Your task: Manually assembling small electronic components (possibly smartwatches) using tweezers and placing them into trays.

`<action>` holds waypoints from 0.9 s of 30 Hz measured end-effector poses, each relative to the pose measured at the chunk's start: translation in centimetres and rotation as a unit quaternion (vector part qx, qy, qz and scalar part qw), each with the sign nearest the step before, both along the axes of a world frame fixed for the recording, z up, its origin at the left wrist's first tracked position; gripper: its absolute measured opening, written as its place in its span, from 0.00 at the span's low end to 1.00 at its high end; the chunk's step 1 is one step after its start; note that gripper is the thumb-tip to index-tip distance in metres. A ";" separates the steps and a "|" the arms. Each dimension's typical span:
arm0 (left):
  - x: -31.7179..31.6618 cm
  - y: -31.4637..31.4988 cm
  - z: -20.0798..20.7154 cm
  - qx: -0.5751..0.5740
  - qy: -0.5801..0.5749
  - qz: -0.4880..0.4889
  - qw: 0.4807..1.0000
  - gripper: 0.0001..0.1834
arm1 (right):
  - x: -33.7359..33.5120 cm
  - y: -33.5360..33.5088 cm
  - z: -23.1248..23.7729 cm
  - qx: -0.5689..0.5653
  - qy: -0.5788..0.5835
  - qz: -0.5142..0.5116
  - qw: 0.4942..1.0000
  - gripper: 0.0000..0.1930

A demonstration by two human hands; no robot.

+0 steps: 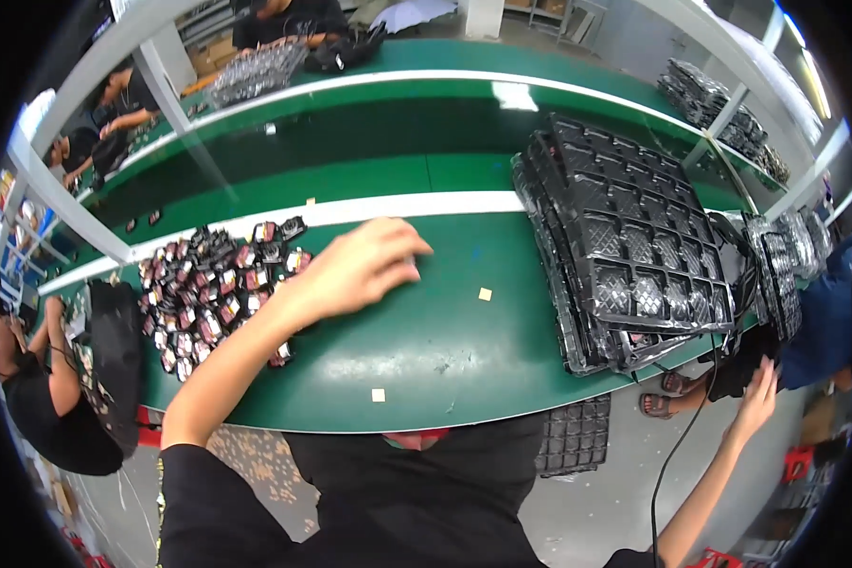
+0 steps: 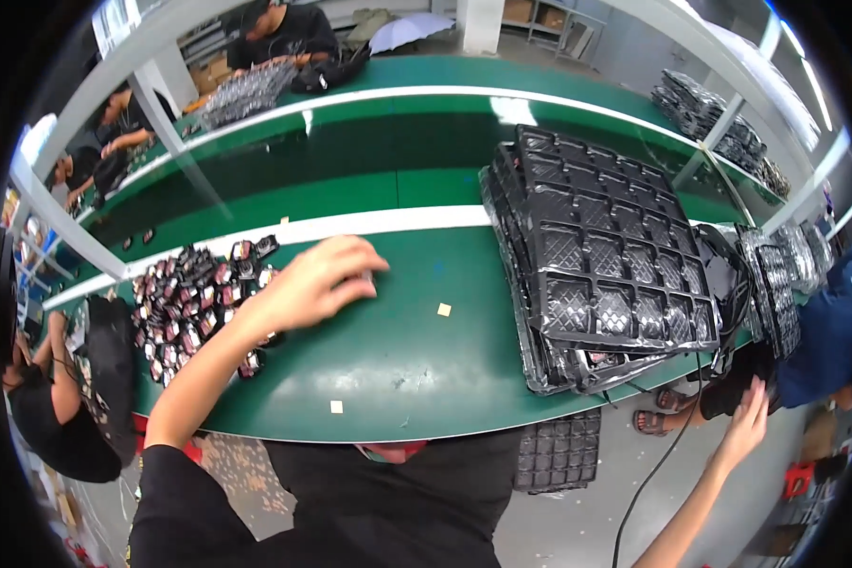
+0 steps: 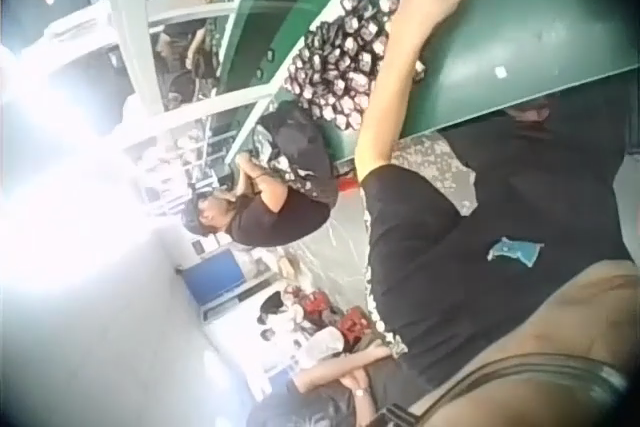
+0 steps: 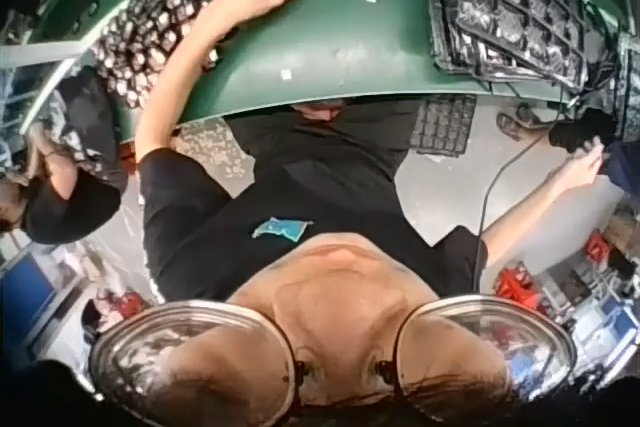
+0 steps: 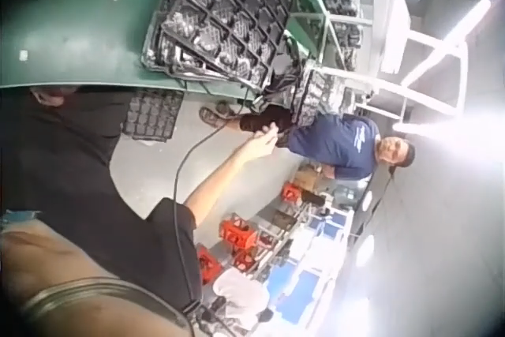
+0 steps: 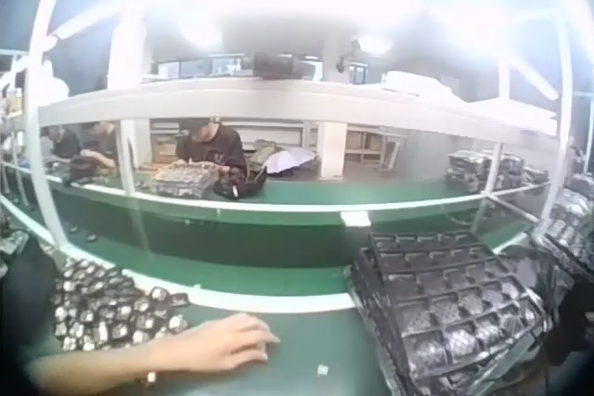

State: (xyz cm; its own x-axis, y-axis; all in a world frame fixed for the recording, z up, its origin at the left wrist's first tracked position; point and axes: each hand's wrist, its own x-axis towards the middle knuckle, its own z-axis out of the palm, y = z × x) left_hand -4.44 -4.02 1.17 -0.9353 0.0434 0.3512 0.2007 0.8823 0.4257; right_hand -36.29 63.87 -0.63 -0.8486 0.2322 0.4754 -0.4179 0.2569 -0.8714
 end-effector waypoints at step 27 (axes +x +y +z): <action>4.7 2.8 -3.2 0.015 0.023 0.086 0.996 0.29 | 20.3 -42.7 0.4 0.211 -0.025 0.539 0.815 0.13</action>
State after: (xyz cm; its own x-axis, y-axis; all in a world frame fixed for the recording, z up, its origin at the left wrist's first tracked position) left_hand 0.26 -1.23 -2.01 -0.9108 -0.1281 0.3924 0.0670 0.8921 0.4468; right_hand -16.00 21.13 -0.25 -0.4726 -0.8359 0.2790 -0.5658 0.0451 -0.8233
